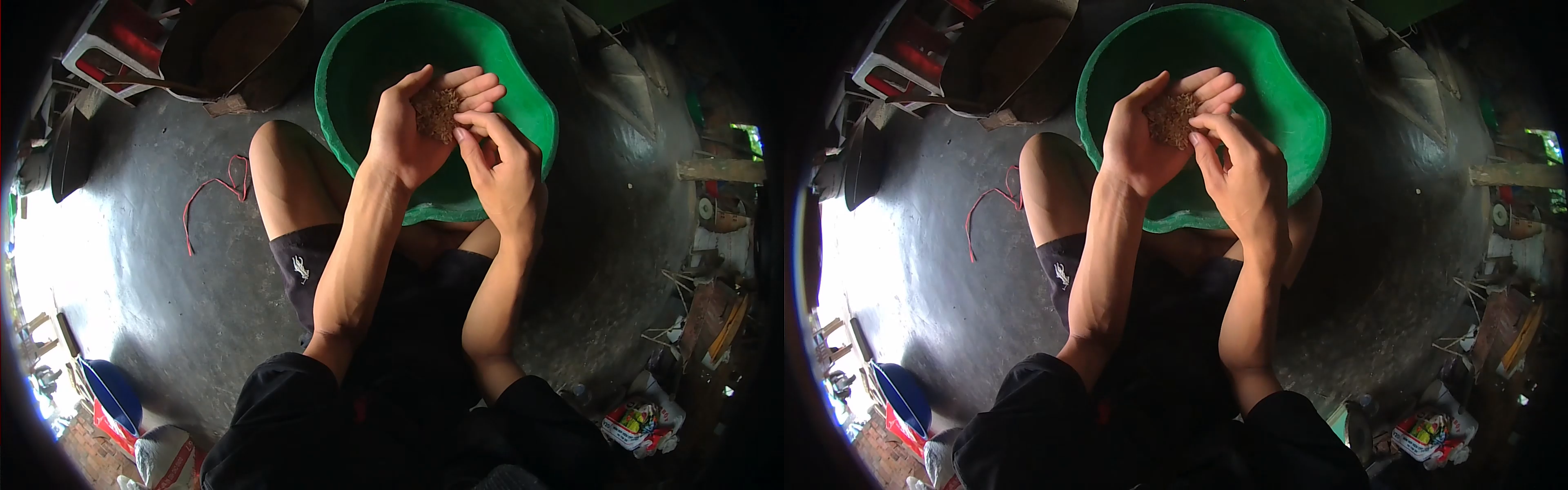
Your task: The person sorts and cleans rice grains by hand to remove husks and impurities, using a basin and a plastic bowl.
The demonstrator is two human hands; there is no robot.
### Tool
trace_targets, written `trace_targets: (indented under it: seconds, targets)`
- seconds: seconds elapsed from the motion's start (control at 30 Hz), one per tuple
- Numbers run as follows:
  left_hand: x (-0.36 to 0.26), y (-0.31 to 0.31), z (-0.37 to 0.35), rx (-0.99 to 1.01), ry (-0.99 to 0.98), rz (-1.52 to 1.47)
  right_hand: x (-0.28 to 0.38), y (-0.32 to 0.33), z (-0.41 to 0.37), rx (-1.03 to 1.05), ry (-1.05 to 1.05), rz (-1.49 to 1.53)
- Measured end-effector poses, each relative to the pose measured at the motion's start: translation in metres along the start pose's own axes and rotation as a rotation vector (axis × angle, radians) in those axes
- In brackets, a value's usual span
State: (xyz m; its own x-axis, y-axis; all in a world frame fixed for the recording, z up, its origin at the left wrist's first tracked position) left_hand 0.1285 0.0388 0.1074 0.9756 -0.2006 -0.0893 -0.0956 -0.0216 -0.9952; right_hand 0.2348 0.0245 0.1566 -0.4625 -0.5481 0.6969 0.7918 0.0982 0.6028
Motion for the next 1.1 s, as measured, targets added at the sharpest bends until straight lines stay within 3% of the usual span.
trace_targets:
  seconds: [0.5,0.7,0.8,0.87,0.9,1.1]
  targets:
    - [0.003,0.000,-0.001,-0.039,0.038,0.050,-0.001,-0.001,0.000,0.044,-0.036,-0.032]
    - [0.001,0.004,0.000,-0.081,0.000,0.034,-0.006,0.002,0.000,-0.003,-0.094,0.086]
    - [-0.005,0.009,0.003,-0.049,-0.025,0.003,-0.015,0.009,0.000,-0.127,-0.003,0.090]
    - [-0.011,0.011,0.003,-0.038,-0.056,0.000,-0.022,0.015,-0.001,-0.244,-0.065,0.070]
    - [-0.014,0.012,0.002,-0.029,-0.072,0.008,-0.028,0.014,-0.002,-0.224,-0.158,0.063]
    - [-0.028,0.017,-0.001,-0.035,-0.110,-0.035,-0.066,0.014,-0.007,-0.255,-0.245,-0.128]
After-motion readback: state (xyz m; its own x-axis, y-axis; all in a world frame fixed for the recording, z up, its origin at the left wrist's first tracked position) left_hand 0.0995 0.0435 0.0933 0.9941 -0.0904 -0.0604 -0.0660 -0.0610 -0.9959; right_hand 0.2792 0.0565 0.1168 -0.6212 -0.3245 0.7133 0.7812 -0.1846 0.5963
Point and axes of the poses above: each hand's wrist, its own z-axis towards the middle knuckle, its own y-axis out of the back of the hand, x = y × z, the point moved 5 cm from there along z, towards the middle knuckle, and after that the axes turned 2 degrees about z, right-handed, at the moved point
